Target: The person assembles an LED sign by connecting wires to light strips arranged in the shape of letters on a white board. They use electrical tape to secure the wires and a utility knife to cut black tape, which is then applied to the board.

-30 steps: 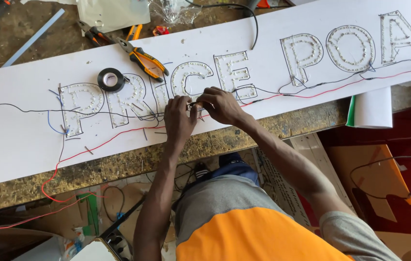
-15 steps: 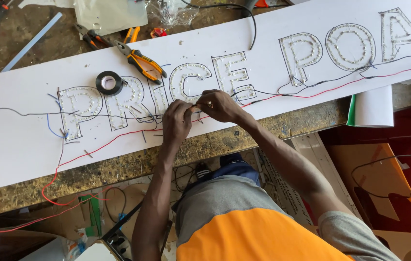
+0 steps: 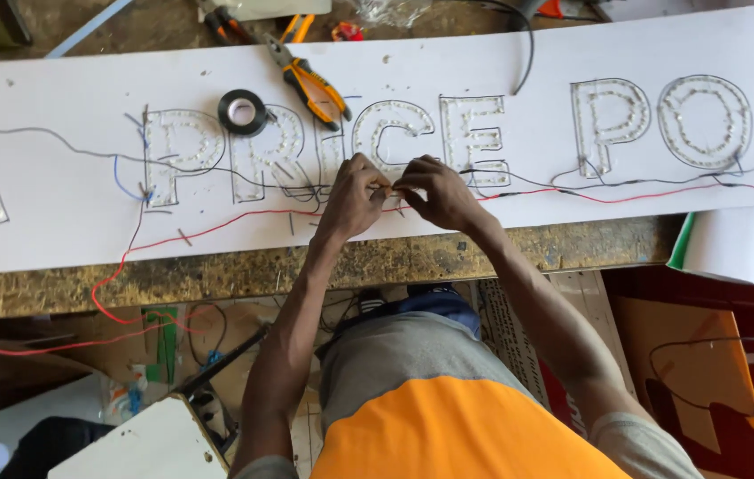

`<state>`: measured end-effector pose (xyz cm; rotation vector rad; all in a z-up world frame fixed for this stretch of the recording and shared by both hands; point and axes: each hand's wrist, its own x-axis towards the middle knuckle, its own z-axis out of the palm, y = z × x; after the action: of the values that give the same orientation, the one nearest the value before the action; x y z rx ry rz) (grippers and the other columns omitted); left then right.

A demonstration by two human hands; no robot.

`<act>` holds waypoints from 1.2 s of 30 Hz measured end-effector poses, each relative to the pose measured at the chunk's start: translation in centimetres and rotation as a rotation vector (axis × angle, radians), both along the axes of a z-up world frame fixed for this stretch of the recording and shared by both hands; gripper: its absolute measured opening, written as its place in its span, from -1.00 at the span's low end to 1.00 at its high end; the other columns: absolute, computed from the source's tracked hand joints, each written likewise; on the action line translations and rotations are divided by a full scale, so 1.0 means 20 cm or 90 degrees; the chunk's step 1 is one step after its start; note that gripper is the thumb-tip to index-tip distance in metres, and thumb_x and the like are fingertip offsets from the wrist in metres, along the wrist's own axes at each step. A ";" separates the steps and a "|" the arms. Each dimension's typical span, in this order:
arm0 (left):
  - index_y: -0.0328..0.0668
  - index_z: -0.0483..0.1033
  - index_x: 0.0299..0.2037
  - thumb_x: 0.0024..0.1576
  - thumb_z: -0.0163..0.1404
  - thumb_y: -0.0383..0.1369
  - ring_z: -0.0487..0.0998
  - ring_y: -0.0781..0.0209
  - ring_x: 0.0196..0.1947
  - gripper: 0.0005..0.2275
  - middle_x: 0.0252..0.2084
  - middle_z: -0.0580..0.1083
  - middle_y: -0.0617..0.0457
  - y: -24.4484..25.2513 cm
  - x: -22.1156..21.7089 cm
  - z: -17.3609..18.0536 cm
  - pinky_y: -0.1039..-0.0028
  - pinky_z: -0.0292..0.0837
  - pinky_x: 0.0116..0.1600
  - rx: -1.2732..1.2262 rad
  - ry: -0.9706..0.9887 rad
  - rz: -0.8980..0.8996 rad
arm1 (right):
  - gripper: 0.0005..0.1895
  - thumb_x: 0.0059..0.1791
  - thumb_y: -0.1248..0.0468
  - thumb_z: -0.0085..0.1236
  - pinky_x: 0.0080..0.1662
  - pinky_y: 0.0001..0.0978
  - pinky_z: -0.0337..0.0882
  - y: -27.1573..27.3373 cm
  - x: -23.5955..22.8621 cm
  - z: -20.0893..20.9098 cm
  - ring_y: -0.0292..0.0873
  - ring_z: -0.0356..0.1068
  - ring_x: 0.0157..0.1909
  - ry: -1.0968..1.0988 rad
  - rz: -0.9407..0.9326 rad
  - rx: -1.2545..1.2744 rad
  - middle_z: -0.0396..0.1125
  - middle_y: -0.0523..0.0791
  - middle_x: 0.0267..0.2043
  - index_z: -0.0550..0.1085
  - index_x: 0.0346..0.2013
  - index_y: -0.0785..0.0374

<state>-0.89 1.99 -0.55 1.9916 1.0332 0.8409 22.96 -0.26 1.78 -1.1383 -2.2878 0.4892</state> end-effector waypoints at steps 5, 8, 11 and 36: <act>-0.26 0.61 0.08 0.23 0.32 -0.41 0.52 -0.32 0.14 -0.74 0.04 0.47 -0.21 0.19 -0.29 -0.04 -0.06 0.45 0.23 0.203 -0.124 0.238 | -0.79 0.16 0.31 0.27 0.08 0.09 0.57 -0.01 -0.08 0.13 0.22 0.54 0.08 0.147 -0.043 -0.084 0.55 0.03 -0.07 0.69 0.08 0.22; -0.25 0.59 0.17 0.13 0.36 -0.52 0.43 -0.31 0.27 -0.61 0.22 0.44 -0.17 0.29 -0.49 0.04 -0.12 0.47 0.18 0.281 0.109 0.458 | -0.77 0.17 0.33 0.27 0.09 0.05 0.58 0.02 -0.16 0.07 0.21 0.55 0.06 0.196 -0.066 -0.119 0.56 0.05 -0.08 0.70 0.11 0.22; -0.20 0.61 0.04 0.11 0.39 -0.44 0.38 -0.22 0.32 -0.67 0.25 0.42 -0.04 0.36 -0.59 -0.02 -0.07 0.49 0.12 0.254 0.245 0.518 | -0.79 0.17 0.33 0.28 0.09 0.04 0.60 0.00 -0.27 0.07 0.21 0.56 0.04 0.211 -0.057 -0.144 0.56 0.07 -0.09 0.70 0.10 0.23; -0.26 0.74 -0.04 0.30 0.35 -0.44 0.70 0.26 0.03 -0.88 0.09 0.65 -0.08 -0.19 0.01 0.14 0.35 0.70 0.23 -0.187 -0.622 0.330 | -0.64 0.12 0.39 0.45 0.26 0.06 0.50 -0.09 -0.30 0.16 0.18 0.50 0.31 0.288 -0.075 0.069 0.58 0.03 0.22 0.72 0.23 0.21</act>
<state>-0.74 -1.73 2.21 0.8403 0.9701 1.5975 16.89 -2.14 5.07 -0.9847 -1.8257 0.5101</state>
